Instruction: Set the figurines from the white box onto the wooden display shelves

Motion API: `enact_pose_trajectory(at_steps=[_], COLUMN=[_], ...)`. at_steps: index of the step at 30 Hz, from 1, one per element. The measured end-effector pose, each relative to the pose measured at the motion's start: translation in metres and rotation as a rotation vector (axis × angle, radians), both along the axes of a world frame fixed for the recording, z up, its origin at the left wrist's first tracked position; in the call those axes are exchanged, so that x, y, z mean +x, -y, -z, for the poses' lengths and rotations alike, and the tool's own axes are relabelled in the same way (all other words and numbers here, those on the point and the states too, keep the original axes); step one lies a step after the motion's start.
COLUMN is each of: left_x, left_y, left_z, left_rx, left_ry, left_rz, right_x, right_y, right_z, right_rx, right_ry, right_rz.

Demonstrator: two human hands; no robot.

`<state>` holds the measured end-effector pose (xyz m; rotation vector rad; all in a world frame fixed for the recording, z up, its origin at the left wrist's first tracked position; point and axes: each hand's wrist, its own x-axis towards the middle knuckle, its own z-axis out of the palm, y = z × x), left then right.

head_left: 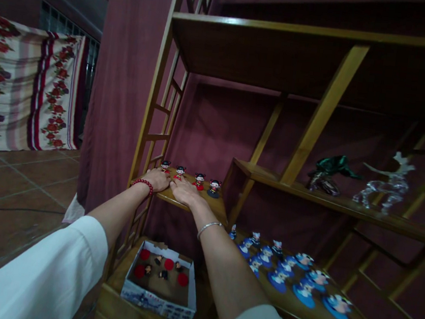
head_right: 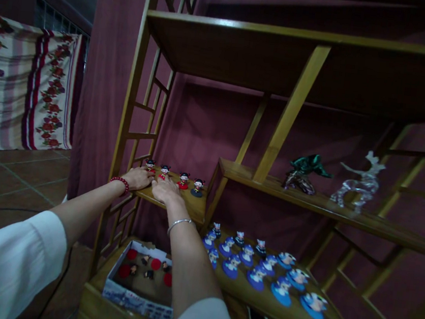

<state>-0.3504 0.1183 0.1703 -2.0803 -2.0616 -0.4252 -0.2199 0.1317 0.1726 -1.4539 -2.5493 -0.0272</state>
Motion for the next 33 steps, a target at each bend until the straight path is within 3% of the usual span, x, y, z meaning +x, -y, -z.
enact_pose_trajectory(at_steps=[8,13,19,24,33], left_x=[-0.002,-0.001,0.004,0.003,0.002], left_y=[-0.002,0.007,0.025,0.026,0.024], left_z=[0.002,0.002,-0.001,0.0,-0.001], left_rx=[0.02,0.098,0.178,0.193,0.15], left_ry=[0.005,0.073,0.164,0.15,0.153], left_rz=[-0.004,-0.043,-0.165,-0.138,-0.132], right_x=[0.001,0.011,0.031,0.036,0.031], right_y=[0.005,0.018,0.038,0.043,0.038], right_z=[-0.001,0.001,0.004,0.001,-0.005], right_rx=[0.032,0.178,0.319,0.231,0.055], right_ry=[-0.031,-0.139,-0.233,-0.229,-0.175], right_rz=[0.005,-0.005,0.176,0.304,0.333])
